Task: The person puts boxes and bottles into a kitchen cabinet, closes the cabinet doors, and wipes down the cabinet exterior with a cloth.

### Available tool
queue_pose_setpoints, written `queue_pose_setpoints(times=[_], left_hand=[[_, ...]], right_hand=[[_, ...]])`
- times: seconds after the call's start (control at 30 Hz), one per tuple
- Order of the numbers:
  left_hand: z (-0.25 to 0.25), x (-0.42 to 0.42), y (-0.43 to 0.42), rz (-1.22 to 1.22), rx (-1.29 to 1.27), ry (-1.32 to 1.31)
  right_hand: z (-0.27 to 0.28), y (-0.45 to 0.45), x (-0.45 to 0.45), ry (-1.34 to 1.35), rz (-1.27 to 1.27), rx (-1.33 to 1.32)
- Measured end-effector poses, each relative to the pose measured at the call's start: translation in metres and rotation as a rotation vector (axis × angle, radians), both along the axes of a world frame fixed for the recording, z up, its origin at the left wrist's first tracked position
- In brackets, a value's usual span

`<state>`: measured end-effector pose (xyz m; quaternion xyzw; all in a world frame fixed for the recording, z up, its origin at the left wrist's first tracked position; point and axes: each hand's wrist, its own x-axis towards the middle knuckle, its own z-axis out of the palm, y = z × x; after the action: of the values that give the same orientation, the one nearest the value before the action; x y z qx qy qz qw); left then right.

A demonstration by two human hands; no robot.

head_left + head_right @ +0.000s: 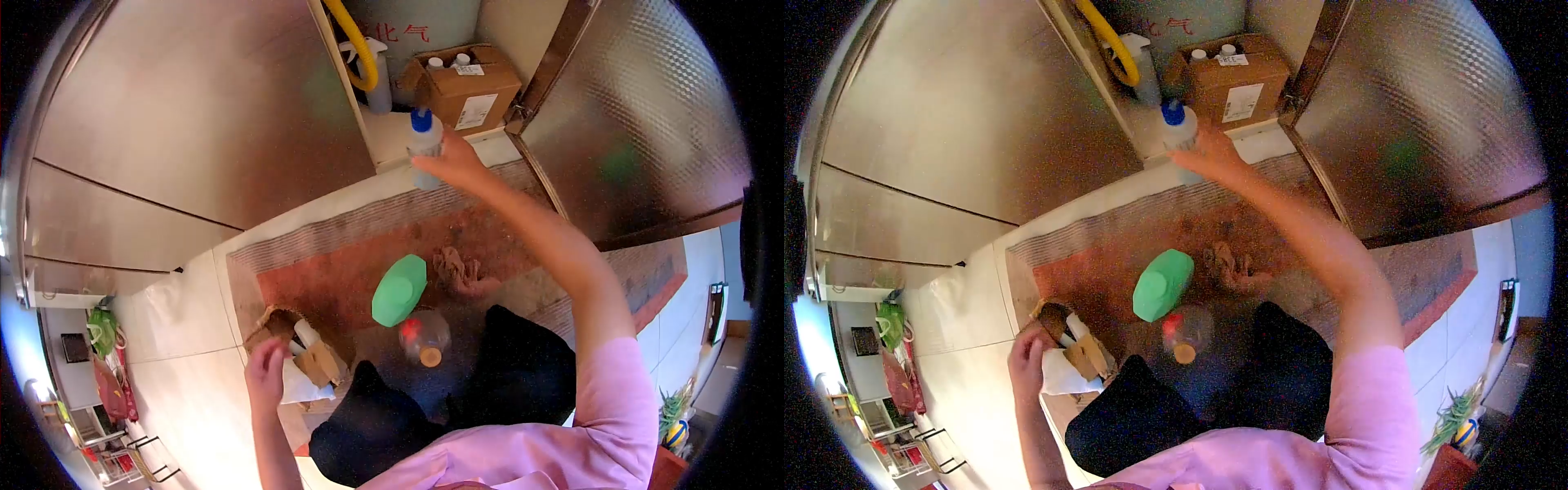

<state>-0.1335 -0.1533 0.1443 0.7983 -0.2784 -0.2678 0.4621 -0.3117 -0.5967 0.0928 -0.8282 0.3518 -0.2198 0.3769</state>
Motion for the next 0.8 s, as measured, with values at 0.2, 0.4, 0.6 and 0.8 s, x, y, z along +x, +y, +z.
queue_pose_setpoints(times=[0.2,0.4,0.6,0.8], left_hand=[[-0.036,-0.027,0.059,0.226,0.068,0.18],[-0.041,-0.032,0.059,0.263,0.106,0.237],[-0.055,-0.026,0.056,0.263,0.077,0.269],[-0.063,-0.025,0.056,0.247,0.093,0.225]], right_hand=[[-0.006,-0.039,0.083,0.13,-0.369,-0.042],[-0.043,-0.064,0.13,0.004,-0.644,-0.11],[-0.087,-0.06,0.125,-0.054,-0.699,-0.002],[-0.155,-0.101,0.138,-0.166,-0.47,-0.027]])
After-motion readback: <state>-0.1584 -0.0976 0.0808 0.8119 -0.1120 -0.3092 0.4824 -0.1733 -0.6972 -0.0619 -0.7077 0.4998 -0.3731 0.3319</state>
